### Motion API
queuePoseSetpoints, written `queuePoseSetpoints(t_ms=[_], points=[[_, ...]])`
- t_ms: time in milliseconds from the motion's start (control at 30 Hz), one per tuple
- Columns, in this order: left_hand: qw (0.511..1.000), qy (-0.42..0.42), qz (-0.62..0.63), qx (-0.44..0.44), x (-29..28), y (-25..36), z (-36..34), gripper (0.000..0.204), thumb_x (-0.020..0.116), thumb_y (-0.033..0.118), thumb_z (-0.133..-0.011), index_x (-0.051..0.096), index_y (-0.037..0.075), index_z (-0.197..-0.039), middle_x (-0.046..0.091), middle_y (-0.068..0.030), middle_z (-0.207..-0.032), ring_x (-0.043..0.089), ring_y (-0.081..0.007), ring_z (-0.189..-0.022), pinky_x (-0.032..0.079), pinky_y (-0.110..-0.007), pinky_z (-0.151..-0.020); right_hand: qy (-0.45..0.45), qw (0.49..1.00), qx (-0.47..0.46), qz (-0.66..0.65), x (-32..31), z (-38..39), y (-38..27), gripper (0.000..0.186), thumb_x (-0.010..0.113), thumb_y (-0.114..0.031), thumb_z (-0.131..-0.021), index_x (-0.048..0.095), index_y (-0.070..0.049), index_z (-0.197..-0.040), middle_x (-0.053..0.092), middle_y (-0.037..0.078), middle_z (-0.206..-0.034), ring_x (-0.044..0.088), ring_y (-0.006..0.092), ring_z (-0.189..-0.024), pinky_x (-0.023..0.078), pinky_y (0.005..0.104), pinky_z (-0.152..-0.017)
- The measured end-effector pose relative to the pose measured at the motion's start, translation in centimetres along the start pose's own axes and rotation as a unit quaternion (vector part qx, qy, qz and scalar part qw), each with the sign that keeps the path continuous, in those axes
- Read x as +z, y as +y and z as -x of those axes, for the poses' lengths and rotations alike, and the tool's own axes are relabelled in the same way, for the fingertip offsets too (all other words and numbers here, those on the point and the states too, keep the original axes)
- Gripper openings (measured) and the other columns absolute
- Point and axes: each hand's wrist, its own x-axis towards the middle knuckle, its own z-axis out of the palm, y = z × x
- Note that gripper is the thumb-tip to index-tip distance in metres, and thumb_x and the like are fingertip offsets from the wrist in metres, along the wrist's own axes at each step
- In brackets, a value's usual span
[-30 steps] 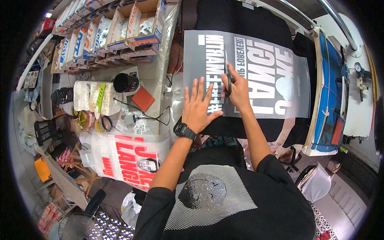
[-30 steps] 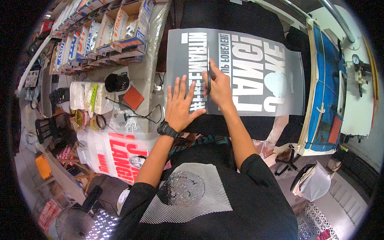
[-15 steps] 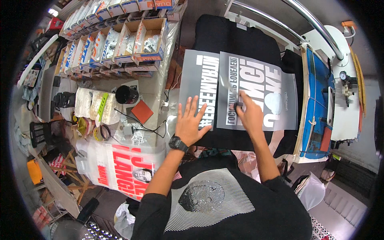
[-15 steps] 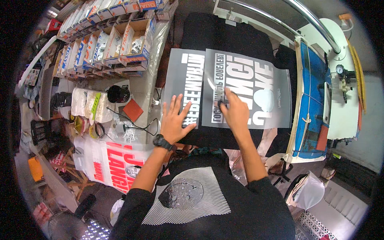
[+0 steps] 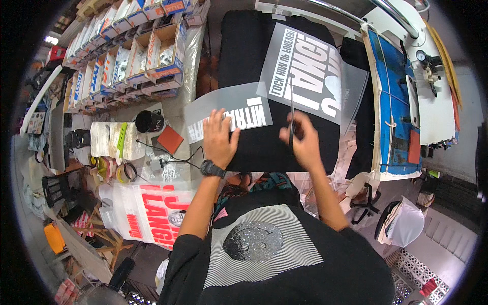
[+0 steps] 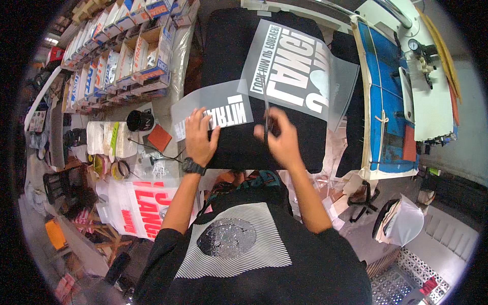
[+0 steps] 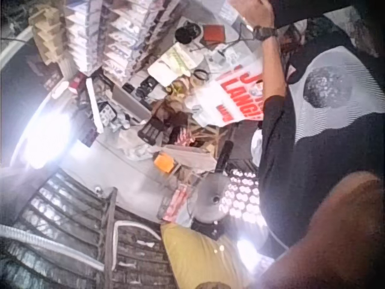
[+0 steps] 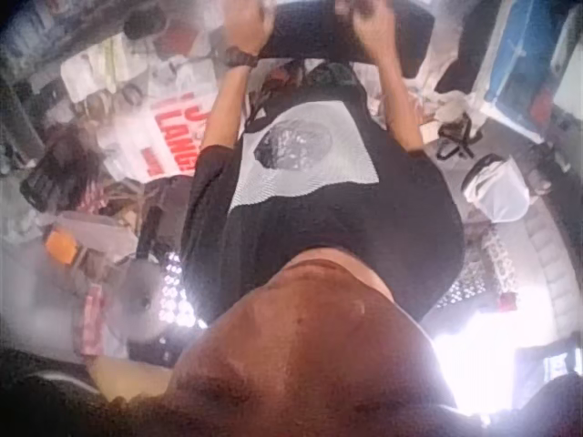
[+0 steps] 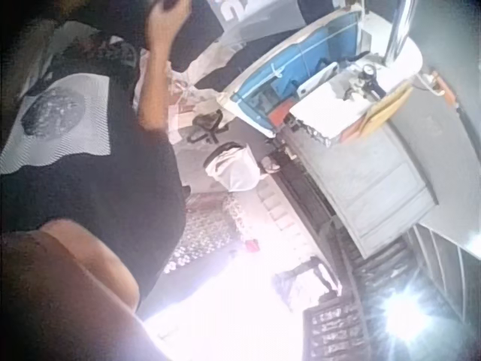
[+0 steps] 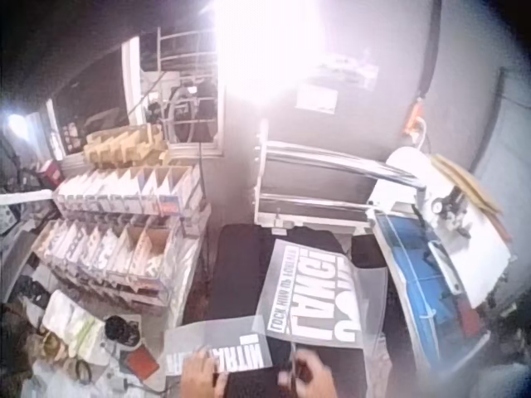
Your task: The person positions a black shirt on a screen-printing machine, cuts a graphic from a sheet using scissors, and aligns the graphic on the shirt.
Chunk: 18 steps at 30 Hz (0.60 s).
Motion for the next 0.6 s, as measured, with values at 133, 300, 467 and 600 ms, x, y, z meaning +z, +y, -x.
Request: queuePoseSetpoints(t_ms=[133, 300, 467, 600], points=[[1.000, -0.009, -0.009, -0.001, 1.3, 3.1, -1.1, 0.050, 0.059, 0.031, -0.094, 0.051, 0.017, -0.142, 0.039, -0.0154, -0.153, 0.031, -0.0403, -0.143, 0.024, -0.057, -0.116, -0.171, 0.921, 0.260, -0.235, 1.3, 12.1, 3.3, 0.037, 0.079, -0.019, -0.085, 0.057, -0.007, -0.112, 0.058, -0.003, -0.085, 0.058, 0.0063, -0.073, 0.048, 0.0222, -0.063], [0.999, -0.039, 0.006, 0.026, 0.7, 2.4, 2.3, 0.052, 0.058, 0.031, -0.095, 0.050, 0.014, -0.143, 0.035, -0.0164, -0.156, 0.029, -0.0399, -0.145, 0.024, -0.055, -0.116, -0.184, 0.911, 0.257, -0.265, 3.0, 15.9, 6.2, 0.045, 0.075, -0.039, -0.089, 0.057, -0.004, -0.111, 0.057, 0.000, -0.081, 0.059, 0.0077, -0.066, 0.050, 0.0233, -0.060], [0.998, -0.035, -0.050, -0.007, 1.7, 3.9, 2.4, 0.053, 0.050, 0.034, -0.100, 0.044, 0.011, -0.148, 0.029, -0.0185, -0.159, 0.027, -0.0410, -0.146, 0.023, -0.056, -0.116, -0.142, 0.938, 0.229, -0.218, 5.0, 14.4, 4.2, 0.043, 0.073, -0.035, -0.091, 0.056, -0.002, -0.113, 0.057, 0.001, -0.075, 0.059, 0.0077, -0.066, 0.054, 0.0249, -0.059], [0.996, -0.039, -0.063, -0.046, 2.5, 4.9, 3.5, 0.054, 0.044, 0.035, -0.102, 0.040, 0.012, -0.150, 0.026, -0.0203, -0.160, 0.025, -0.0425, -0.146, 0.022, -0.056, -0.117, -0.134, 0.957, 0.206, -0.154, 5.5, 15.3, 4.5, 0.041, 0.073, -0.032, -0.091, 0.057, 0.000, -0.111, 0.057, 0.001, -0.068, 0.057, 0.0074, -0.058, 0.053, 0.0249, -0.056]])
